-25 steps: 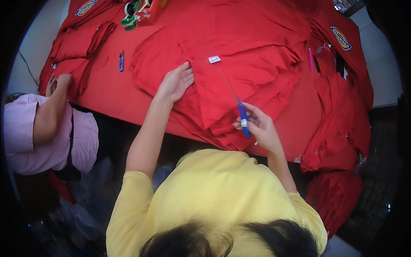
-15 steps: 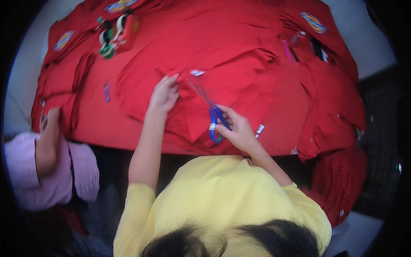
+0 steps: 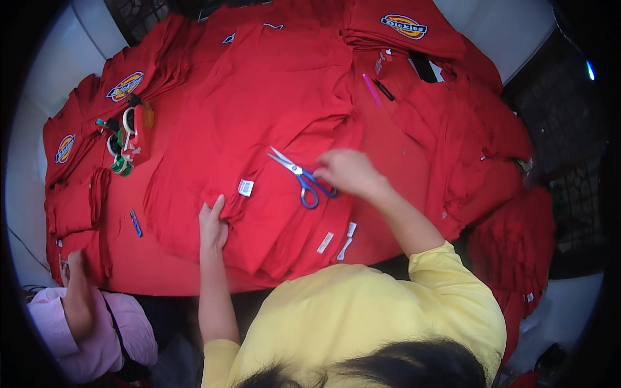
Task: The person processes clothing by using scissors to trim small white tags from red shirts, using a pen to write on the tags, and stacking the shirts on a table.
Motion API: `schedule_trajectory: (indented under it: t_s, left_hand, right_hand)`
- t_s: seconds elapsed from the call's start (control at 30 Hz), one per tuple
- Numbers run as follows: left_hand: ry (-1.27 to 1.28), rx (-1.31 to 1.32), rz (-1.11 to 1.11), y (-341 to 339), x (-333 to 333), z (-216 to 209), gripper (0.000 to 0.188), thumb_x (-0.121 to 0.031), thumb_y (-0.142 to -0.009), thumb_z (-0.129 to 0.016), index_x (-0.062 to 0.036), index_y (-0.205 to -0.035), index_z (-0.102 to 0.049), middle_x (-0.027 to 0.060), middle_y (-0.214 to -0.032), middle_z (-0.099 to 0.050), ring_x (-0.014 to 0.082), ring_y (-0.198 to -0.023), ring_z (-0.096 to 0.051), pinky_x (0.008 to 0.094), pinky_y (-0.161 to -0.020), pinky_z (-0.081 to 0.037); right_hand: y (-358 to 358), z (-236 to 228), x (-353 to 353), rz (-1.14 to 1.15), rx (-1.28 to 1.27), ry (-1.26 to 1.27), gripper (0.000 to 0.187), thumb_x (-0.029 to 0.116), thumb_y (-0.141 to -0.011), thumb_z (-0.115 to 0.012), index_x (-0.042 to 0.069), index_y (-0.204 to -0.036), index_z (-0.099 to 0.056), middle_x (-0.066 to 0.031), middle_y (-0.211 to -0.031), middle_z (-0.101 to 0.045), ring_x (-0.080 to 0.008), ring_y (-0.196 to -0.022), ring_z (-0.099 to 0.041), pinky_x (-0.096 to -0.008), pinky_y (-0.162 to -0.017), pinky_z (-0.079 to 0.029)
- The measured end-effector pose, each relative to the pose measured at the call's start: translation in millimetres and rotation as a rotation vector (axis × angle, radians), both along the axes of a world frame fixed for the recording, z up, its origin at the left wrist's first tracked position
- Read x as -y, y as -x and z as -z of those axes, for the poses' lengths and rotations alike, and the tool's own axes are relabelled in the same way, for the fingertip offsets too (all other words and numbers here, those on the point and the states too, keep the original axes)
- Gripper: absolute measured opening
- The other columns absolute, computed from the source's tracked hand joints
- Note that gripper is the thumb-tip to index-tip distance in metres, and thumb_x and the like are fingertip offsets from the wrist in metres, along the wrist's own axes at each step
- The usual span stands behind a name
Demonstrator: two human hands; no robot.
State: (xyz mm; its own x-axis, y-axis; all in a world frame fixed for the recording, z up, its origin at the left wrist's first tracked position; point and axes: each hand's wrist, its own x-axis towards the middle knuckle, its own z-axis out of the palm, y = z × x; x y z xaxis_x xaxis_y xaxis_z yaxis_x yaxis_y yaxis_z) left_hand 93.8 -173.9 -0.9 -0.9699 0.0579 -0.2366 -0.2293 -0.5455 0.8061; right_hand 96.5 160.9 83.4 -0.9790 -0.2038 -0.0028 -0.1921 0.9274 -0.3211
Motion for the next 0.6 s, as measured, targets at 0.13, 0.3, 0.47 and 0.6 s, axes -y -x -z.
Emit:
schedule_trajectory:
  t_s: [0.13, 0.3, 0.47, 0.6]
  left_hand:
    - [-0.129, 0.009, -0.061, -8.5, 7.2, 0.7, 0.032, -0.010, -0.093, -0.057, -0.0007, -0.123, -0.050, 0.0114, -0.121, -0.057, 0.0228, -0.112, -0.055, 0.0398, -0.099, -0.043]
    - [-0.118, 0.064, -0.115, -4.6, -0.2, -1.2, 0.030, -0.009, -0.090, -0.057, -0.0020, -0.119, -0.052, 0.0106, -0.118, -0.059, 0.0230, -0.110, -0.057, 0.0402, -0.098, -0.042]
    - [-0.105, 0.075, -0.167, -5.9, -2.7, -5.8, 0.021, -0.007, -0.087, -0.059, -0.0028, -0.108, -0.058, 0.0084, -0.108, -0.063, 0.0212, -0.102, -0.060, 0.0389, -0.094, -0.045]
    - [-0.082, 0.119, -0.206, -8.7, 0.9, 1.3, 0.015, -0.005, -0.087, -0.059, -0.0032, -0.101, -0.060, 0.0081, -0.103, -0.065, 0.0208, -0.099, -0.061, 0.0389, -0.090, -0.048]
  right_hand:
    - [87.2, -9.2, -136.5, 0.300, -0.433, 0.162, 0.028, 0.028, -0.083, -0.064, 0.002, -0.092, -0.069, -0.0191, -0.094, -0.067, -0.0353, -0.091, -0.063, -0.0433, -0.081, -0.049]
    - [176.7, -11.5, -328.1, 0.766, -0.463, -0.226, 0.040, 0.034, -0.080, -0.065, 0.005, -0.107, -0.064, -0.0249, -0.108, -0.061, -0.0430, -0.101, -0.058, -0.0505, -0.085, -0.048]
    - [230.0, 16.4, -397.2, 0.971, -0.236, -0.161, 0.097, 0.051, -0.072, -0.071, 0.004, -0.145, -0.027, -0.0239, -0.136, -0.045, -0.0424, -0.126, -0.043, -0.0478, -0.105, -0.035]
    - [251.5, 26.0, -419.8, 1.024, 0.058, -0.027, 0.114, 0.060, -0.059, -0.075, 0.007, -0.147, -0.024, -0.0211, -0.148, -0.031, -0.0413, -0.134, -0.033, -0.0526, -0.107, -0.031]
